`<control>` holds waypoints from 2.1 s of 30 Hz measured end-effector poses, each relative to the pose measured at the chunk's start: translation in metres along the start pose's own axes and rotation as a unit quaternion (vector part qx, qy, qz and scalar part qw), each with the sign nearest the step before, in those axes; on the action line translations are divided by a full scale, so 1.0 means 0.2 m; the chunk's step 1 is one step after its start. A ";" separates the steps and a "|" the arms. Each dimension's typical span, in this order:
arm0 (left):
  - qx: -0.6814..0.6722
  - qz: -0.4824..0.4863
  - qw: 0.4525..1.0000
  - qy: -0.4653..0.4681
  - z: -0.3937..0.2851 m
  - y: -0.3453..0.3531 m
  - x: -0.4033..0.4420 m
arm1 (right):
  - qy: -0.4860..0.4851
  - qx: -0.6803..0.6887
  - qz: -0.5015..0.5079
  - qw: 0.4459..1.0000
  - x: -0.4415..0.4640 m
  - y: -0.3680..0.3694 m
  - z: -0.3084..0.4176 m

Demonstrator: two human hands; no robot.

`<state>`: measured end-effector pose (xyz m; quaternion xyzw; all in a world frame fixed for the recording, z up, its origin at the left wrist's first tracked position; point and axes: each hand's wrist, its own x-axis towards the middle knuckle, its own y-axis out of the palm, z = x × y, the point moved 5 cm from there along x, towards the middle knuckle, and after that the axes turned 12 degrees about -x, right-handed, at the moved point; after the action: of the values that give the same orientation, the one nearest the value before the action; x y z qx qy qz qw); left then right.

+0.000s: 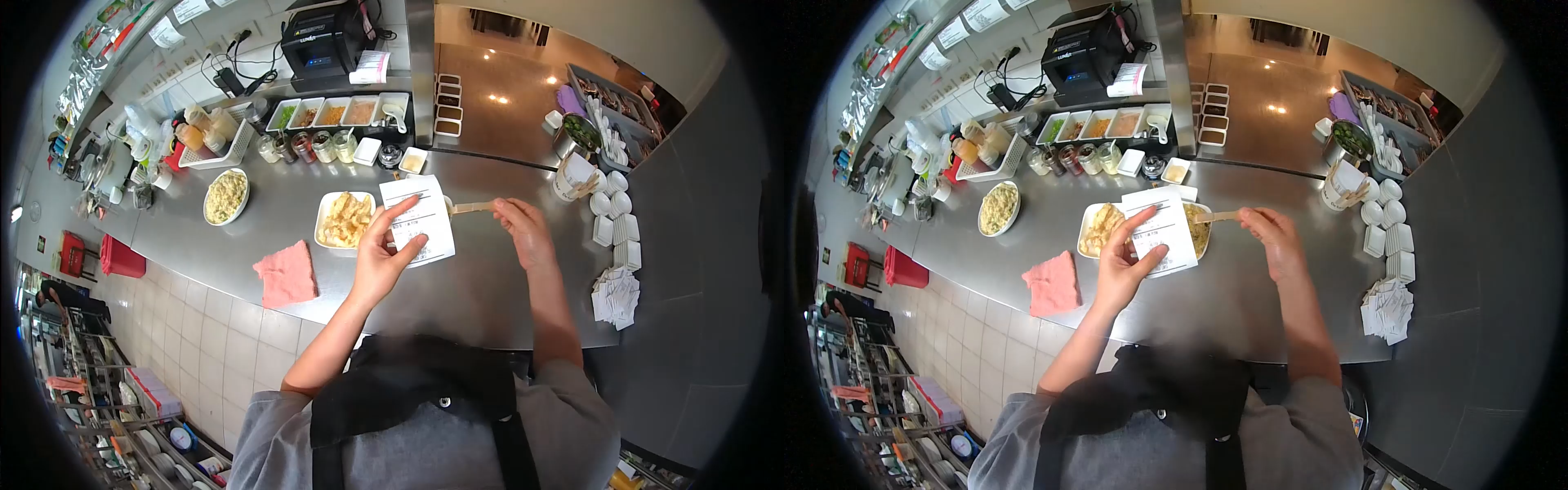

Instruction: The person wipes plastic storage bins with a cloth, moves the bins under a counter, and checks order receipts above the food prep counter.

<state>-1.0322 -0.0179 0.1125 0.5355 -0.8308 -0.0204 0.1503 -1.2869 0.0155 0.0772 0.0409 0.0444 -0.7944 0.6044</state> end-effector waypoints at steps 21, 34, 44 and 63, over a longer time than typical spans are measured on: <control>0.052 -0.031 0.995 -0.079 0.19 -0.17 -0.28 | 0.100 0.209 -0.347 0.909 0.97 -0.63 -0.68; 0.104 -0.099 0.984 -0.108 0.16 -0.32 -0.39 | 0.123 -0.664 -0.461 0.576 0.73 -1.04 -0.17; 0.026 -0.025 0.997 -0.063 -0.14 -0.25 -0.22 | 0.128 -0.531 -0.323 0.773 0.75 -1.54 -0.16; 0.085 0.561 0.816 0.110 -0.59 0.19 -0.47 | 0.004 -0.701 -0.302 0.646 0.65 -0.95 0.12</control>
<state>-0.9985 0.0969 0.2111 -0.0143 -0.9636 0.1974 0.1796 -1.5057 -0.0615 0.0897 -0.4075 0.6008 -0.6640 0.1791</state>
